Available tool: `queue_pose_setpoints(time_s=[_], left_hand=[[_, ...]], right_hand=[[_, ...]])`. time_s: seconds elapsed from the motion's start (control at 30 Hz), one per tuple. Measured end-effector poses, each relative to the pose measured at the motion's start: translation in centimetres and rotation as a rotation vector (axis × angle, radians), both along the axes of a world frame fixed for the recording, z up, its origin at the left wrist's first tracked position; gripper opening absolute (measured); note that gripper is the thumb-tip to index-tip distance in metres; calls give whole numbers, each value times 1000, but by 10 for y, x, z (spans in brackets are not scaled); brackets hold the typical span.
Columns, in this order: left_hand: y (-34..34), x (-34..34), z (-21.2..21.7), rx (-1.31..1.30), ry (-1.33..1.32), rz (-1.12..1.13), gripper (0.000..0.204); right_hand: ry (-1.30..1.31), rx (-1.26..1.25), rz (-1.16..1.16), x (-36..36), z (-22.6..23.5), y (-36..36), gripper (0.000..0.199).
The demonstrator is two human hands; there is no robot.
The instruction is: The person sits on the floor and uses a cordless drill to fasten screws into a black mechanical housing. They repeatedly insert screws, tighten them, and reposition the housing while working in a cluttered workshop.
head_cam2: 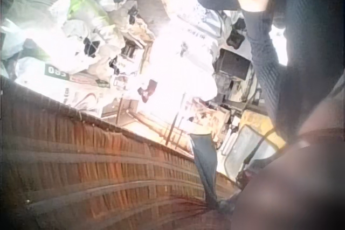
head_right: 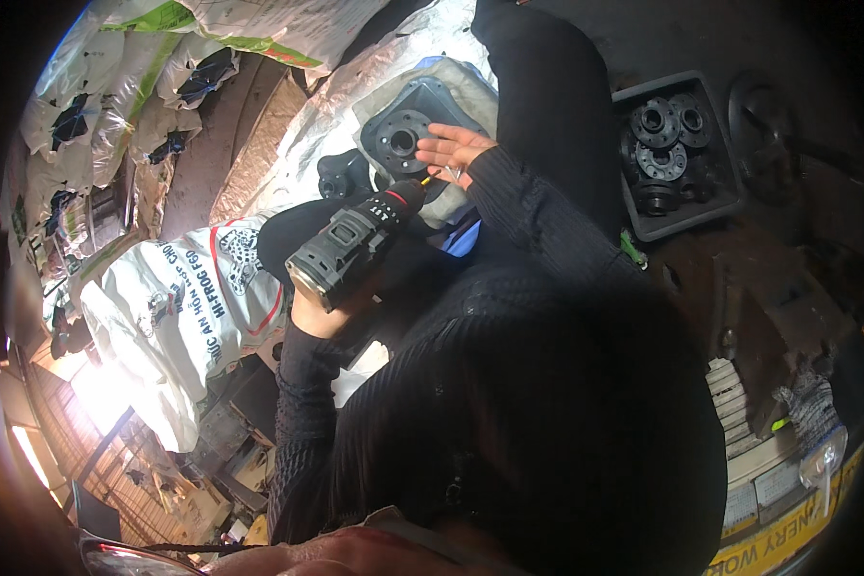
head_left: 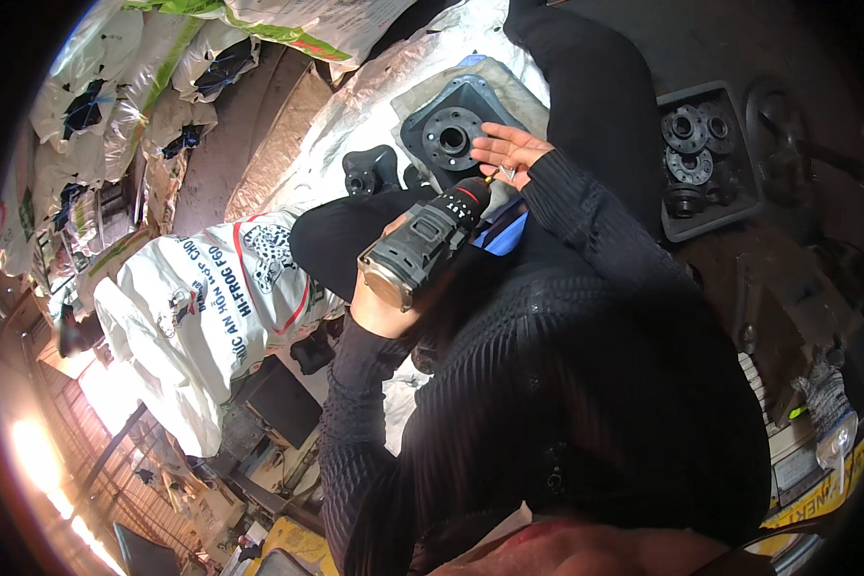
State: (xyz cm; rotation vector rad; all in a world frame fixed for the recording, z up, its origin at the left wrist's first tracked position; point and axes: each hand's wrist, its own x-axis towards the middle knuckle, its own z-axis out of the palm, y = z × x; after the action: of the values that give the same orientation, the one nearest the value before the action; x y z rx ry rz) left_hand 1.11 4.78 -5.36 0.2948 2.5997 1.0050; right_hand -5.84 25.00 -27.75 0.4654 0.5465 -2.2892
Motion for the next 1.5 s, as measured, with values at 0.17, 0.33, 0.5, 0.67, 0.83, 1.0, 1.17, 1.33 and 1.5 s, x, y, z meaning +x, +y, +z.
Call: queue_pose_setpoints(time_s=[0.17,0.33,0.5,0.67,0.83,1.0,1.17,1.33,1.5], left_hand=[[-2,5,-2,4,-49,46,48],[-6,5,2,-43,-30,23,49],[-9,5,8,-13,-64,54,50],[-13,5,17,-2,36,82,40],[-19,4,20,63,-23,145,36],[-22,3,17,8,51,101,35],[-23,2,12,-14,21,72,45],[-21,-3,7,-8,12,33,44],[-17,-7,11,-129,-18,-4,45]], right_hand=[[67,-137,71,-2,20,-2,62],[93,-130,100,-5,27,-5,59],[88,-78,127,-6,24,-7,57],[-10,-158,205,-7,22,-14,45],[10,-97,239,6,28,-17,35],[-48,97,138,7,25,-20,19],[-121,125,42,6,18,-28,16],[-79,217,40,6,13,-31,18],[-103,240,39,5,14,-32,18]])
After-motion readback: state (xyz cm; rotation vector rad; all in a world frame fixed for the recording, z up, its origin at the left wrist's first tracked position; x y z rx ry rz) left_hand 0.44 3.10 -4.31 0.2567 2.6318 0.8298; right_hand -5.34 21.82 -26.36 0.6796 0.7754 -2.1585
